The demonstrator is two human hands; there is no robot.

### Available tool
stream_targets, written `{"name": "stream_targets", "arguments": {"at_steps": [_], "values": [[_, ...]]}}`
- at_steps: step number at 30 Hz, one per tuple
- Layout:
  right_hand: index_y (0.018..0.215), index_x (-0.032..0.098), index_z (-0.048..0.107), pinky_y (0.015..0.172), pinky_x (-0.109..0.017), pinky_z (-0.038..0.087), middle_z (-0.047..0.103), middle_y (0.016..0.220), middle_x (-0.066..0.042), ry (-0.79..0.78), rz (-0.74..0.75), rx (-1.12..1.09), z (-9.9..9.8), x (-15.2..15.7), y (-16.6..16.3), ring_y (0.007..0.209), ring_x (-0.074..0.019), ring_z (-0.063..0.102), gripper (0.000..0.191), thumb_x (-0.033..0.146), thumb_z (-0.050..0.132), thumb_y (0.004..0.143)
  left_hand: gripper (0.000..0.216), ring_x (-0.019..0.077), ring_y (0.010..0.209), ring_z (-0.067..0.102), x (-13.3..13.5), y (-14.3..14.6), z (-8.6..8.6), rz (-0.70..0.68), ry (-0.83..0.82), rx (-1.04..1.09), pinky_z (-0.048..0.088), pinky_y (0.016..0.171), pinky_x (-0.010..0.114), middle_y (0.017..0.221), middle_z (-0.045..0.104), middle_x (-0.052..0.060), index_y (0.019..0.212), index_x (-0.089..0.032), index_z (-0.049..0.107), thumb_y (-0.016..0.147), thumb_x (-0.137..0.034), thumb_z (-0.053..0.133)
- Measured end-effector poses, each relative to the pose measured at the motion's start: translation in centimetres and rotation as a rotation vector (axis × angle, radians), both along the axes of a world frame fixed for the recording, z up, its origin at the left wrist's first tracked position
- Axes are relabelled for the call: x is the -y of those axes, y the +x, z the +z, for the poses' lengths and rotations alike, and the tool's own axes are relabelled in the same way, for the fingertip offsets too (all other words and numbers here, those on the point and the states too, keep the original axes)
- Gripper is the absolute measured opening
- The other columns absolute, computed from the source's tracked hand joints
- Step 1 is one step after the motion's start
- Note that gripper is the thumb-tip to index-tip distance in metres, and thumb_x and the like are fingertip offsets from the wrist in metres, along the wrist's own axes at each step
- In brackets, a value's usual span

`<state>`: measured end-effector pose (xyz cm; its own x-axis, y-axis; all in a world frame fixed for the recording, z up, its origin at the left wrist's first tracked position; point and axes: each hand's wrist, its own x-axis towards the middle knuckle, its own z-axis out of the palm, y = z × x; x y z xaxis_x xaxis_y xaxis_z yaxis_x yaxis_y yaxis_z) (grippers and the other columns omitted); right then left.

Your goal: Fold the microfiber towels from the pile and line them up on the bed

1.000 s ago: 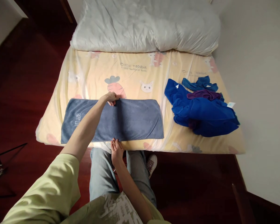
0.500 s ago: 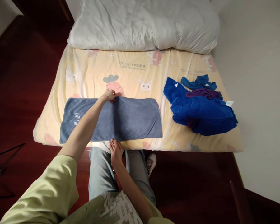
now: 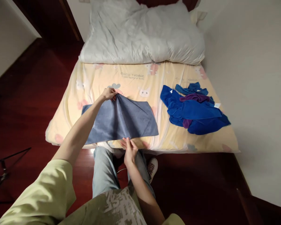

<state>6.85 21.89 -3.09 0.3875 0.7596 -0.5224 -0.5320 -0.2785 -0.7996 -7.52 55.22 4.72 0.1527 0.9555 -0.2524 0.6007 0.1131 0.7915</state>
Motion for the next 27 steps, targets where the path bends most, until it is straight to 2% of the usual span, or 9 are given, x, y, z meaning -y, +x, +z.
{"name": "stream_targets", "arguments": {"at_steps": [5, 8, 11, 15, 18, 23, 27], "values": [[0.079, 0.017, 0.070, 0.049, -0.025, 0.050, 0.074, 0.074, -0.003, 0.198, -0.026, 0.217, 6.9, -1.6, 8.0, 0.048, -0.0112, 0.062, 0.045, 0.059, 0.086, 0.070, 0.022, 0.0200, 0.068, 0.071, 3.9, -2.2, 7.8, 0.077, 0.088, 0.282, 0.060, 0.069, 0.034, 0.069, 0.069, 0.006, 0.088, -0.015, 0.057, 0.095, -0.033, 0.068], [0.071, 0.018, 0.067, 0.044, -0.022, 0.043, 0.064, 0.062, 0.002, 0.357, 0.030, 0.322, 11.8, -3.5, 12.5, 0.044, -0.0081, 0.054, 0.045, 0.058, 0.087, 0.069, 0.028, 0.0196, 0.077, 0.073, 7.9, -4.0, 12.1, 0.092, 0.155, 0.417, 0.061, 0.073, 0.034, 0.077, 0.072, 0.007, 0.090, -0.016, 0.056, 0.094, -0.039, 0.071], [0.064, 0.019, 0.064, 0.042, -0.021, 0.039, 0.057, 0.056, 0.004, 0.544, 0.067, 0.435, 17.1, -5.8, 15.5, 0.043, -0.0064, 0.048, 0.047, 0.059, 0.086, 0.073, 0.035, 0.0191, 0.085, 0.073, 12.6, -5.8, 15.2, 0.093, 0.255, 0.548, 0.061, 0.077, 0.034, 0.087, 0.074, 0.009, 0.093, -0.016, 0.057, 0.090, -0.047, 0.075], [0.062, 0.019, 0.063, 0.043, -0.020, 0.039, 0.056, 0.055, 0.004, 0.674, 0.137, 0.504, 22.9, -7.8, 17.3, 0.043, -0.0057, 0.046, 0.048, 0.059, 0.085, 0.074, 0.041, 0.0162, 0.079, 0.070, 18.5, -6.9, 17.4, 0.200, 0.384, 0.588, 0.057, 0.069, 0.026, 0.084, 0.071, 0.005, 0.091, -0.018, 0.062, 0.081, -0.054, 0.079], [0.063, 0.018, 0.063, 0.044, -0.018, 0.042, 0.059, 0.057, 0.004, 0.663, 0.177, 0.501, 25.6, -8.2, 17.9, 0.044, -0.0056, 0.051, 0.046, 0.056, 0.085, 0.077, 0.038, 0.0126, 0.067, 0.061, 21.9, -6.8, 18.4, 0.337, 0.455, 0.530, 0.048, 0.057, 0.020, 0.075, 0.065, 0.002, 0.086, -0.019, 0.065, 0.076, -0.052, 0.080], [0.072, 0.016, 0.067, 0.048, -0.016, 0.048, 0.069, 0.065, 0.001, 0.551, 0.270, 0.457, 27.8, -7.0, 18.9, 0.047, -0.0066, 0.060, 0.038, 0.049, 0.086, 0.080, 0.032, 0.0090, 0.055, 0.045, 25.9, -6.3, 20.2, 0.461, 0.450, 0.542, 0.035, 0.050, 0.021, 0.062, 0.050, -0.002, 0.076, -0.018, 0.066, 0.069, -0.045, 0.083], [0.078, 0.014, 0.070, 0.048, -0.015, 0.051, 0.075, 0.071, -0.003, 0.457, 0.366, 0.382, 28.7, -5.2, 20.2, 0.049, -0.0081, 0.065, 0.028, 0.037, 0.086, 0.082, 0.033, 0.0070, 0.047, 0.028, 28.5, -6.7, 21.1, 0.376, 0.342, 0.597, 0.020, 0.043, 0.023, 0.055, 0.033, -0.006, 0.067, -0.019, 0.061, 0.064, -0.040, 0.086]]}}
